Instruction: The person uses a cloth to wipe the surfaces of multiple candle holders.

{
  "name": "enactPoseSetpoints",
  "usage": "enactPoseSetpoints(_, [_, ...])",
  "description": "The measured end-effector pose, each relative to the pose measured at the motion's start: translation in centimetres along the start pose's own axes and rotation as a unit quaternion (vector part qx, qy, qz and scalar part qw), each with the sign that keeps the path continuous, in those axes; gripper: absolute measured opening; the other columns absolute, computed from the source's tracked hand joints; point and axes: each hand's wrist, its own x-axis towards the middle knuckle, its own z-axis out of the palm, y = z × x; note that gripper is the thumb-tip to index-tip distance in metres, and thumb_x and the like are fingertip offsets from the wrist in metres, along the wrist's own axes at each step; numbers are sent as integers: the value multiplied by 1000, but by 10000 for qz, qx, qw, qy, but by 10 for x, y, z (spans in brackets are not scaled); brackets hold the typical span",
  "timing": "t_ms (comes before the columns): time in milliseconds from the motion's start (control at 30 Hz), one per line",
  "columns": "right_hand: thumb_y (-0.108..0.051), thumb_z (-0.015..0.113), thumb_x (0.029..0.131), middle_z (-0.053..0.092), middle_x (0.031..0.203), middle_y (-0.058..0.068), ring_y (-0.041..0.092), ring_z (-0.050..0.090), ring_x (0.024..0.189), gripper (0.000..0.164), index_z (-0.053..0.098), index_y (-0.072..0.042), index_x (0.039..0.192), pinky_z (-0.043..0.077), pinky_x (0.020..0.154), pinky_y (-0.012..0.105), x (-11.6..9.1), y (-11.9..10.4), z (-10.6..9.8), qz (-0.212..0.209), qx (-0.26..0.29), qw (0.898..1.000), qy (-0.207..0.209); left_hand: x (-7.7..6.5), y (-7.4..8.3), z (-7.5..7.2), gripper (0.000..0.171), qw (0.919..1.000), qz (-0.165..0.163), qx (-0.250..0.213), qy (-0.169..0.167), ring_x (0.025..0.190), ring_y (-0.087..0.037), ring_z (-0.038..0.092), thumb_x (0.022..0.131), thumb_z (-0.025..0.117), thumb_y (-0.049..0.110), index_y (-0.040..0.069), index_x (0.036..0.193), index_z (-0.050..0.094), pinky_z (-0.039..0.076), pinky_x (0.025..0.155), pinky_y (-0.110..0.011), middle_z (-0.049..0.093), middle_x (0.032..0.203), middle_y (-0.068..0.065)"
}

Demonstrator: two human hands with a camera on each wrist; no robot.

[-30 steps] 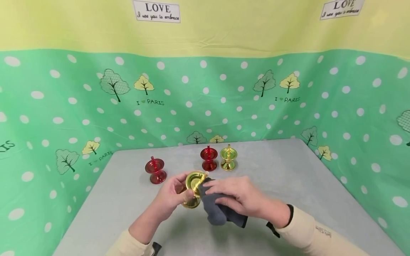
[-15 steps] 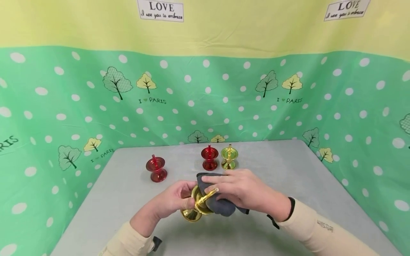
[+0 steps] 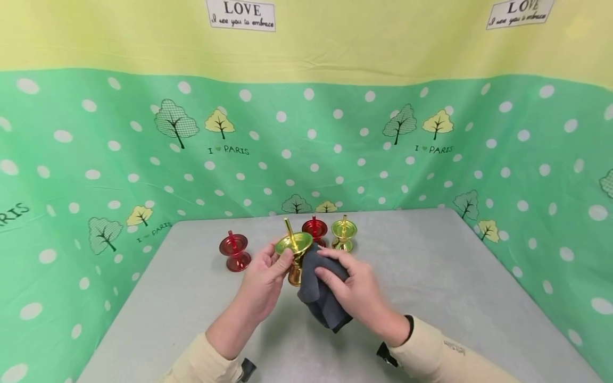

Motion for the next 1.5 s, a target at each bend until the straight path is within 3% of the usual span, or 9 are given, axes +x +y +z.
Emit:
enactPoseSetpoints(200, [-28,87,92,81,123,9,24,81,104,33,78,-13,120,66,85,36,4,1,10,-1718,-1213,9754,665,1,-4,4,56,9999,-44,44,112,124,-12,68,108,64,13,0,157,41,54,107,-23,62,144,-14])
enactPoseSetpoints(400, [-32,89,89,82,118,5,20,82,97,35,80,-13,116,66,76,38,13,4,13,-1442,-1882,9685,765,2,-5,2,54,10000,-71,10,49,124,-12,69,108,64,14,-1,156,44,55,107,-24,64,141,-12])
enactPoseSetpoints(700, [-34,71,105,83,112,9,21,80,82,28,80,-9,113,63,67,35,20,-2,12,-2559,-2278,9288,1416,-1,-2,11,55,9995,-67,-219,228,125,-11,69,109,63,16,-1,157,42,56,106,-24,62,146,-14])
enactPoseSetpoints(900, [-35,79,99,84,109,8,21,82,86,30,80,-10,116,66,71,38,26,-7,6,-1686,-1953,9604,1048,-3,3,6,58,9998,19,-200,-58,127,-11,68,110,62,24,-1,157,42,54,109,-24,63,144,-8])
enactPoseSetpoints(1033, [-26,89,89,83,96,6,18,78,73,31,78,-12,114,63,63,36,33,-11,2,-907,-1700,9795,587,-7,4,-4,57,9989,27,-300,-368,122,-10,68,113,56,26,-2,159,39,54,108,-23,70,135,2])
enactPoseSetpoints(1133, [-23,92,85,82,93,4,16,77,71,32,77,-13,111,62,63,35,37,-13,1,-917,-1705,9801,434,-8,5,-8,58,9983,12,-380,-449,120,-10,68,113,55,26,-2,160,37,54,107,-23,71,134,2])
enactPoseSetpoints(1267, [-31,91,87,84,102,4,17,81,85,31,80,-13,110,65,70,35,32,-16,3,-1979,-2160,9551,445,-7,4,-6,62,9985,-100,-409,-344,129,-11,66,111,60,24,-1,162,36,55,109,-25,62,145,-5])
enactPoseSetpoints(1333, [-32,90,87,84,105,4,18,82,89,31,80,-13,110,66,72,35,32,-16,4,-2149,-2135,9518,471,-7,5,-6,63,9984,-116,-422,-363,132,-10,65,110,61,24,-2,162,35,54,111,-26,61,147,-5])
enactPoseSetpoints(1500, [-21,90,87,82,96,5,18,80,80,28,77,-13,111,65,70,36,39,-15,-1,-822,-1244,9886,197,-9,7,-14,61,9948,38,-444,-914,122,-7,68,114,53,28,-6,161,35,54,109,-24,72,134,5])
